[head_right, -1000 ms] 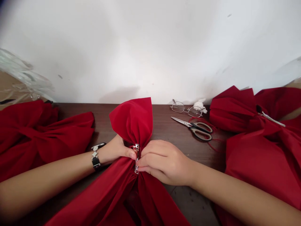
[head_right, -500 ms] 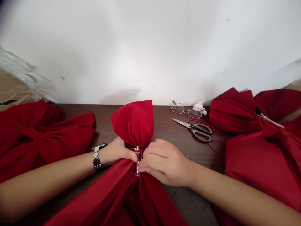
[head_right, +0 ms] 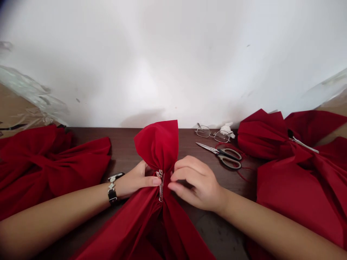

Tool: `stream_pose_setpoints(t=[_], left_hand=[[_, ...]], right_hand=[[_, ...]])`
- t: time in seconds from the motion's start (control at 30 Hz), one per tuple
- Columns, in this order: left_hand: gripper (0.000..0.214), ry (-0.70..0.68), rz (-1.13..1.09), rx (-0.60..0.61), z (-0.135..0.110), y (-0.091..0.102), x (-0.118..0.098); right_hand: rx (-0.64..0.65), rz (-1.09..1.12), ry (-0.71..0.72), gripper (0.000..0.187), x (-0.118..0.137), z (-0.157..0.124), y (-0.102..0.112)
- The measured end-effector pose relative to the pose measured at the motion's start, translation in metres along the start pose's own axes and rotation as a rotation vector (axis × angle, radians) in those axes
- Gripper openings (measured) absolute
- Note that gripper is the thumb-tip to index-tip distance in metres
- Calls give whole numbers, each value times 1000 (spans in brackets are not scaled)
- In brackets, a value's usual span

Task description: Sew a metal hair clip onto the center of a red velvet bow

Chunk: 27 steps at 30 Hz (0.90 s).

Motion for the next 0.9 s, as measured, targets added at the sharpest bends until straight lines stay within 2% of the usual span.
stream_pose_setpoints(t=[0.13, 0.4, 0.6, 0.77, 0.9], left_hand=[[38, 58, -185, 41, 2, -4, 5], [32, 60, -252, 78, 5, -1, 8], [32, 82, -215, 104, 5, -3, 11], [35, 27, -158, 47, 4, 0, 5], [35, -18, -85, -18, 4, 4, -1]], right_hand=[[-51, -179, 0, 13, -12, 1, 6], [-58, -406, 191, 23, -8, -13, 2], [35, -375, 238, 21, -6, -15, -3], [97, -195, 136, 16, -15, -13, -9], [153, 46, -141, 8, -39, -7, -17]])
Point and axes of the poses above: each hand's wrist, its own z-axis towards the middle knuckle, its own y-axis out of the back of the hand, x = y × z, the point moved 10 cm from there along z, towards the middle knuckle, and after that the axes turned 7 degrees about -z, right-handed, at the moved point
